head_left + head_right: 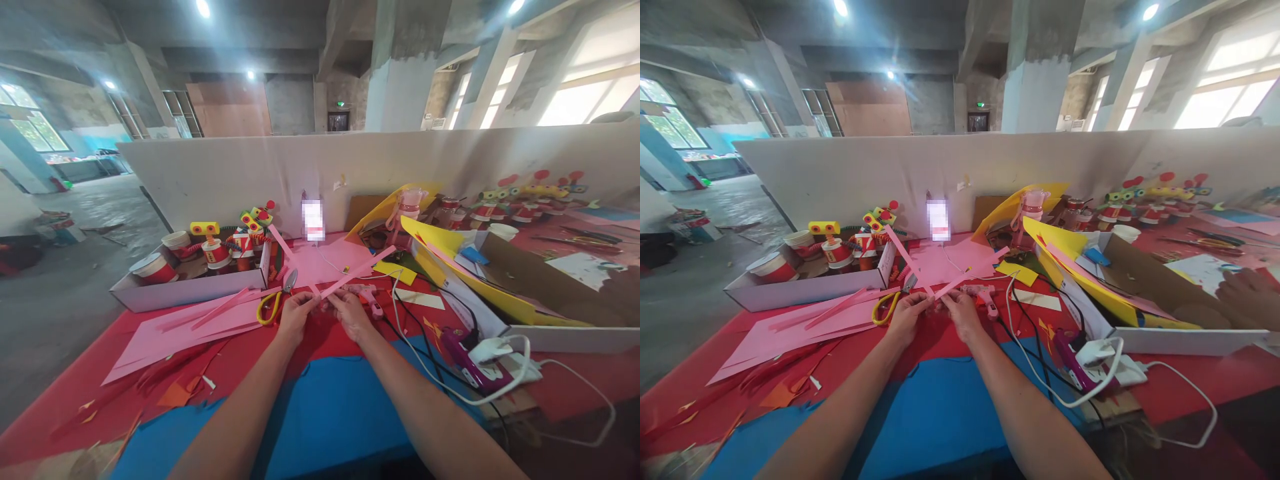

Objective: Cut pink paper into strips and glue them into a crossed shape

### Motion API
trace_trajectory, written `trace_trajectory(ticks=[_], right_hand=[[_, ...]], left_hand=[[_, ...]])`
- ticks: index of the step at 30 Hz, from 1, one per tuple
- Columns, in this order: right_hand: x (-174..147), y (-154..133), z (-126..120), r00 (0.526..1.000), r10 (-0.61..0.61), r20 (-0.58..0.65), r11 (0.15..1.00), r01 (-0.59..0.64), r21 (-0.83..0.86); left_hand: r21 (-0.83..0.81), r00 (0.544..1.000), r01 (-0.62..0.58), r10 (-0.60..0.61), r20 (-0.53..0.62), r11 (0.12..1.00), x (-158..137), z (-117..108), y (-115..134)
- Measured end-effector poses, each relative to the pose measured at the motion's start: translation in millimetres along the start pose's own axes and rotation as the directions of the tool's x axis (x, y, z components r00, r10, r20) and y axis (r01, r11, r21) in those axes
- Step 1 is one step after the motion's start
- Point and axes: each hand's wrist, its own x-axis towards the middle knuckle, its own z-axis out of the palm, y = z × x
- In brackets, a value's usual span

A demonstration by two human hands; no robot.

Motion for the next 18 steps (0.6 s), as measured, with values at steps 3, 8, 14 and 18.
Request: trace_trajectory(ticks=[3,8,14,18], right_hand=[[-1.4,1.6,0.5,1.0,0.013,0.003,1.0,-0.013,-0.016],[-3.8,0.8,1.0,0.999,0.033,0.005,0.999,-0.033,-0.025],[-3.2,1.7,-0.7,1.0,-0.029,0.008,0.99,0.03,-0.137],[-0.2,3.6,-1.4,0.992,-0.125,-0.027,0.98,0.119,-0.159]], left_hand=[[0.021,1.0,-0.007,0.007,-0.01,1.0,1.8,-1.5,-3.2],[0.048,1.0,-0.012,0.012,-0.007,0.999,3.5,-3.8,-5.7],[0.129,0.999,-0.046,0.043,0.026,0.991,2.5,-5.0,-3.3],[0.101,0.996,-0.076,0.07,0.063,0.992,0.7,-2.5,-0.9]])
